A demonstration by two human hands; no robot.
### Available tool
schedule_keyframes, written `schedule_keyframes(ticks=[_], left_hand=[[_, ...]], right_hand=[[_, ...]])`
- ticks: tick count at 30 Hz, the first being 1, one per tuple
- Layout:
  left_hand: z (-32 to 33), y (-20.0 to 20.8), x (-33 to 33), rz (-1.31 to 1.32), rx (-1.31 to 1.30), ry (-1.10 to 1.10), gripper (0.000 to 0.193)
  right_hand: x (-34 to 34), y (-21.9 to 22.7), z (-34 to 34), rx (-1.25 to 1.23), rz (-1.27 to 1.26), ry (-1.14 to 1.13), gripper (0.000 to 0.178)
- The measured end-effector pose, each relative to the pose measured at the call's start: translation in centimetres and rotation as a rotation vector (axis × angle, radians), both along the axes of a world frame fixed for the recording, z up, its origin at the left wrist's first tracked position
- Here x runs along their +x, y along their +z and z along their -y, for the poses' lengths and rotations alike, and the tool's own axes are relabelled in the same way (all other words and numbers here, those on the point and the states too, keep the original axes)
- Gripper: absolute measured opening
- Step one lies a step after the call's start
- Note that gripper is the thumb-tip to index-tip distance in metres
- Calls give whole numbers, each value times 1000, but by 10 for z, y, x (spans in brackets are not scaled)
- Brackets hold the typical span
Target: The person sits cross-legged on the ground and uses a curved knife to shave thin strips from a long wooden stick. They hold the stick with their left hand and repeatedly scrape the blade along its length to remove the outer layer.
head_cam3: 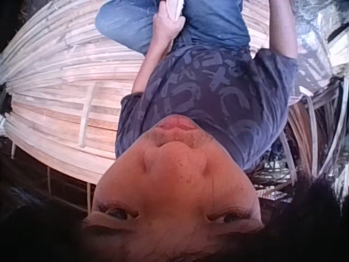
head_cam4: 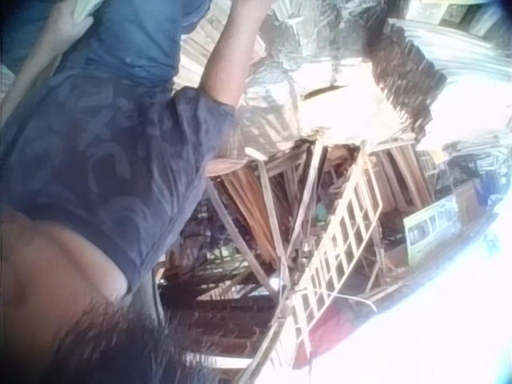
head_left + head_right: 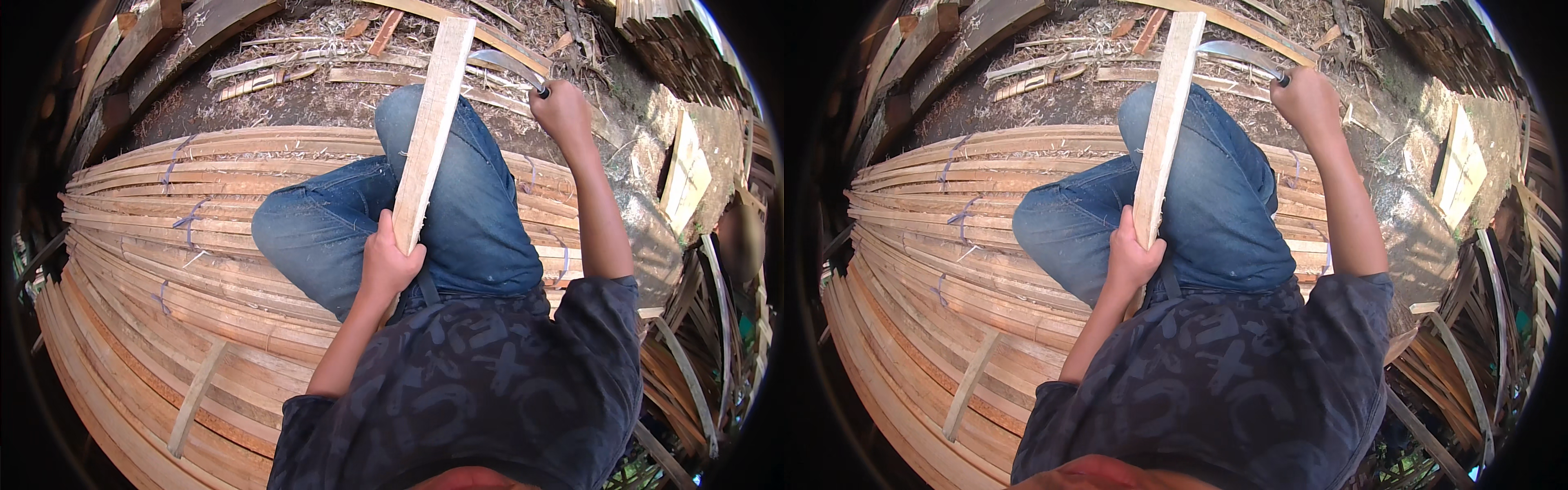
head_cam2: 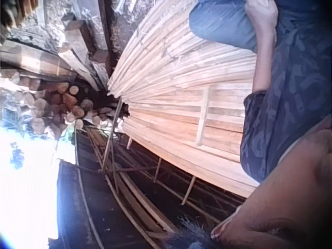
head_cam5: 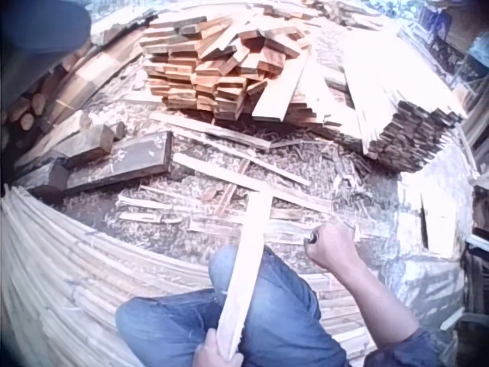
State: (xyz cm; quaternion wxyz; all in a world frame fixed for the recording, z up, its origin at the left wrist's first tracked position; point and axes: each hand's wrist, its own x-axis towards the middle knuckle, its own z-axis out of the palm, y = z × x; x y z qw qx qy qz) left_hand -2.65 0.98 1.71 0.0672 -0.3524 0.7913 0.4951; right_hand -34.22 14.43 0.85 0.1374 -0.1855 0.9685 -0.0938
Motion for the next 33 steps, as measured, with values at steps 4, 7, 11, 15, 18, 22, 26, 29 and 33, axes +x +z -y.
schedule_keyframes(ticks=[4, 7, 11, 15, 18, 22, 26, 29, 33], left_hand=[[-6, 6, -2, 67, -112, -7, 31], [-9, 12, -6, 106, -169, -7, 32], [-8, 17, -11, 149, -203, -38, 38], [-9, 15, -7, 156, -221, -41, 38], [-9, 16, -8, 142, -238, -41, 38], [-10, 18, -8, 139, -249, -43, 38], [-10, 19, -8, 138, -255, -46, 38], [-11, 16, -5, 144, -235, -45, 39], [-12, 16, -3, 130, -225, -42, 38]], right_hand=[[25, 22, 38, 58, -22, 194, 23], [11, 18, 45, 128, -61, 243, 21], [-7, 12, 48, 170, -101, 260, 24], [-25, 4, 48, 162, -129, 214, 27], [-32, -1, 46, 157, -165, 205, 27], [-51, -5, 41, 153, -207, 134, 28], [-45, 3, 41, 129, -243, 134, 26], [-18, 15, 36, 84, -236, 151, 22], [30, 21, 33, 69, -163, 421, 19]])
